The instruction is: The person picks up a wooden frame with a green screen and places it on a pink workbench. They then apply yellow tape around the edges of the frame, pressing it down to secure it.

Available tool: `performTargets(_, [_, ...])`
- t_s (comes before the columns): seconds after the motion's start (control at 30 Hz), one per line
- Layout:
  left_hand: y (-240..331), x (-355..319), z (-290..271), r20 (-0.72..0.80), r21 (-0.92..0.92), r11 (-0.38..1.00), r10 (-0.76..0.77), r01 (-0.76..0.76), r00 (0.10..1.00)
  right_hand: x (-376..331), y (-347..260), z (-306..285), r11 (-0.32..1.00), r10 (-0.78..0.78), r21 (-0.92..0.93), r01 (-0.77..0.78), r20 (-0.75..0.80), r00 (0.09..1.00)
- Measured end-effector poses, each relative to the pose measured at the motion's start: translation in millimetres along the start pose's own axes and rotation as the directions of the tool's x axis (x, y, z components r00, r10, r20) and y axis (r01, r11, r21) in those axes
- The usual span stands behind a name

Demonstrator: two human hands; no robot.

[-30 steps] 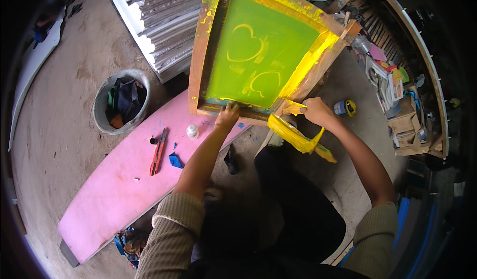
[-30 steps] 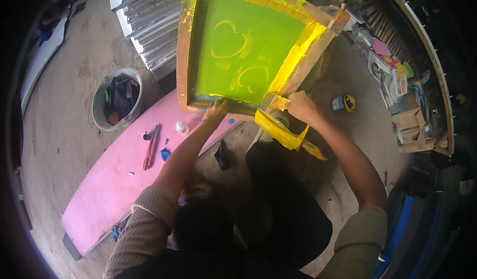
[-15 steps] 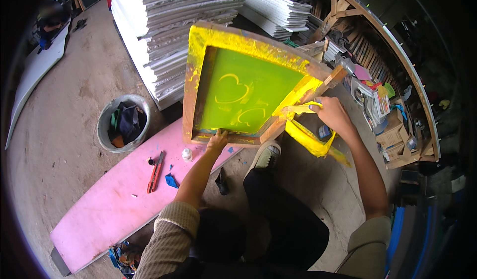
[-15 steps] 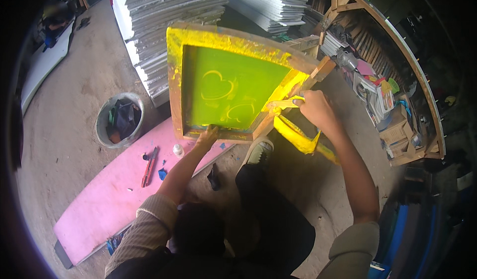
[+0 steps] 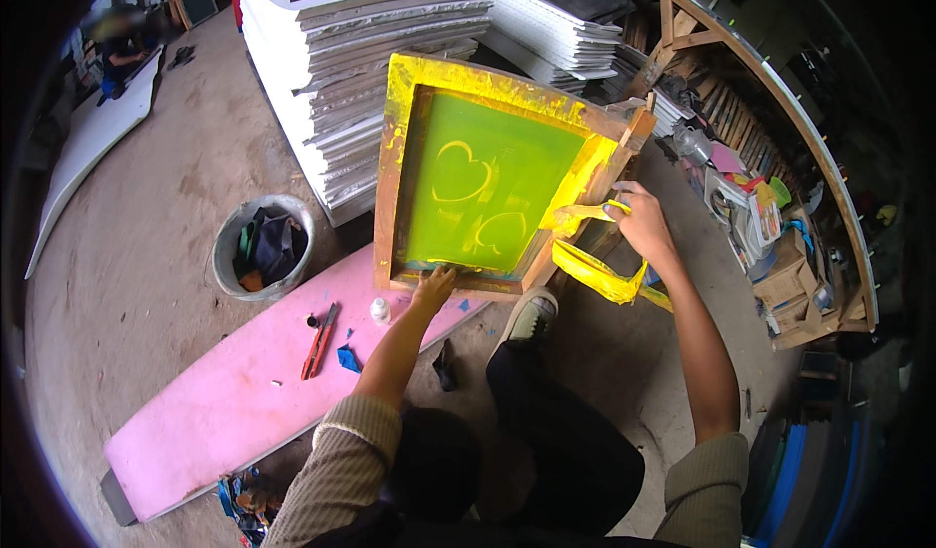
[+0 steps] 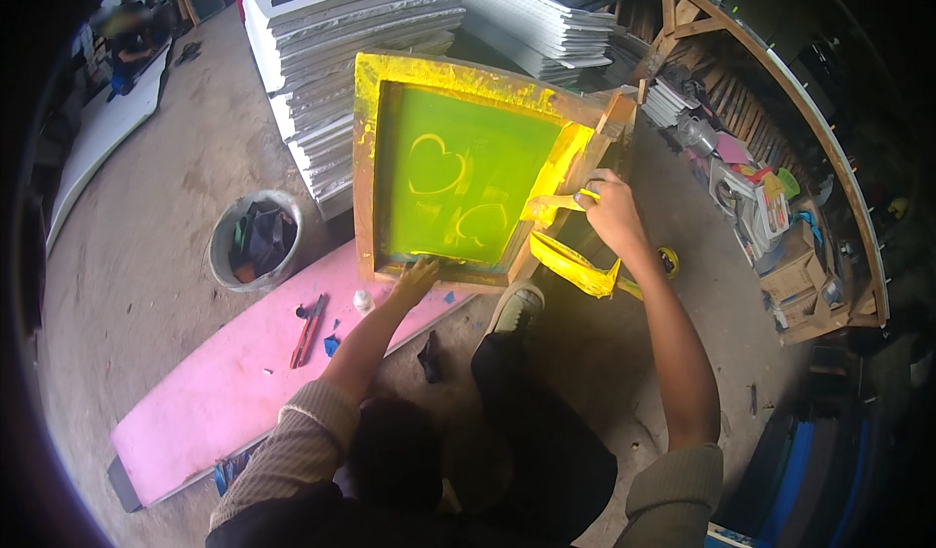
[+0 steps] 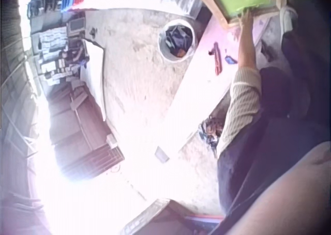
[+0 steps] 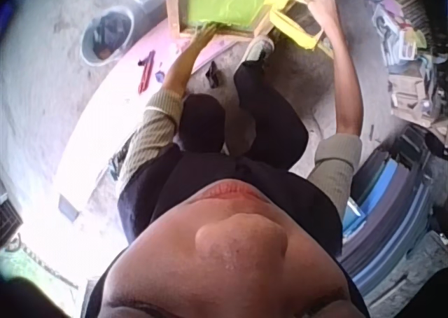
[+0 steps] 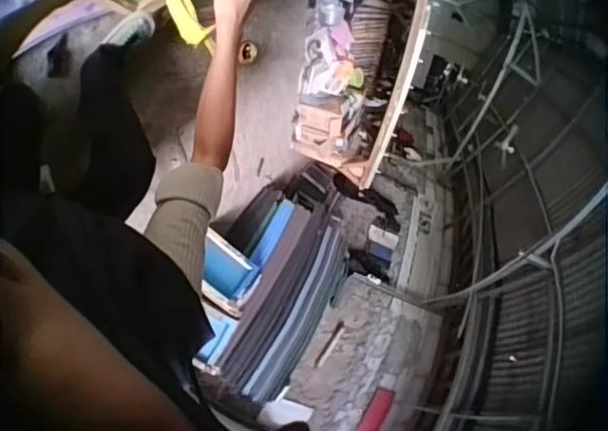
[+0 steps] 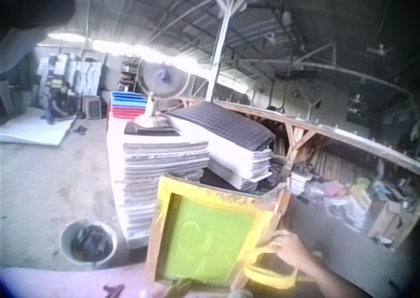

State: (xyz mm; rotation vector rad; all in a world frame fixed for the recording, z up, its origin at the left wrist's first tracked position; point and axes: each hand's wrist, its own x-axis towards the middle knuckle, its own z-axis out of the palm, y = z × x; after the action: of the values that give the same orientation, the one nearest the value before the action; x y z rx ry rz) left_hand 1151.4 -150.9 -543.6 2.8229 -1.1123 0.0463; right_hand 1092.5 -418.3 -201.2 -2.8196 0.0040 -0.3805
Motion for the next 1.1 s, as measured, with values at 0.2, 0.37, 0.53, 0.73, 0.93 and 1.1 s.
performTargets(0.2, [1,-9,-14,0.006,0.007,0.999,0.037,-0.037,0.999,2,-5,7,1.0,0.014,0.015,-0.013,-0.042,0.999])
performTargets(0.37, [-13,-10,-75,-0.215,-0.038,0.989,0.13,-0.141,0.968,6,-21,20,0.987,0.004,0.16,-0.002,-0.011,1.0])
performTargets(0.53, [-8,30,-229,-0.578,0.008,0.978,0.176,-0.211,0.797,4,7,49,0.836,0.026,0.548,0.017,-0.071,0.997])
performTargets(0.73, [-34,66,-341,-0.756,0.173,0.982,0.083,0.075,0.65,-2,18,89,0.282,0.451,0.945,-0.164,0.021,0.892])
performTargets(0.93, [-59,91,-344,-0.738,0.168,0.97,0.006,0.175,0.675,-21,7,95,0.624,0.457,0.689,-0.368,0.061,0.888])
performTargets(1.1, [-54,94,-337,-0.749,0.196,0.95,-0.014,0.242,0.662,-22,-1,81,0.718,0.563,0.376,-0.585,0.18,0.807])
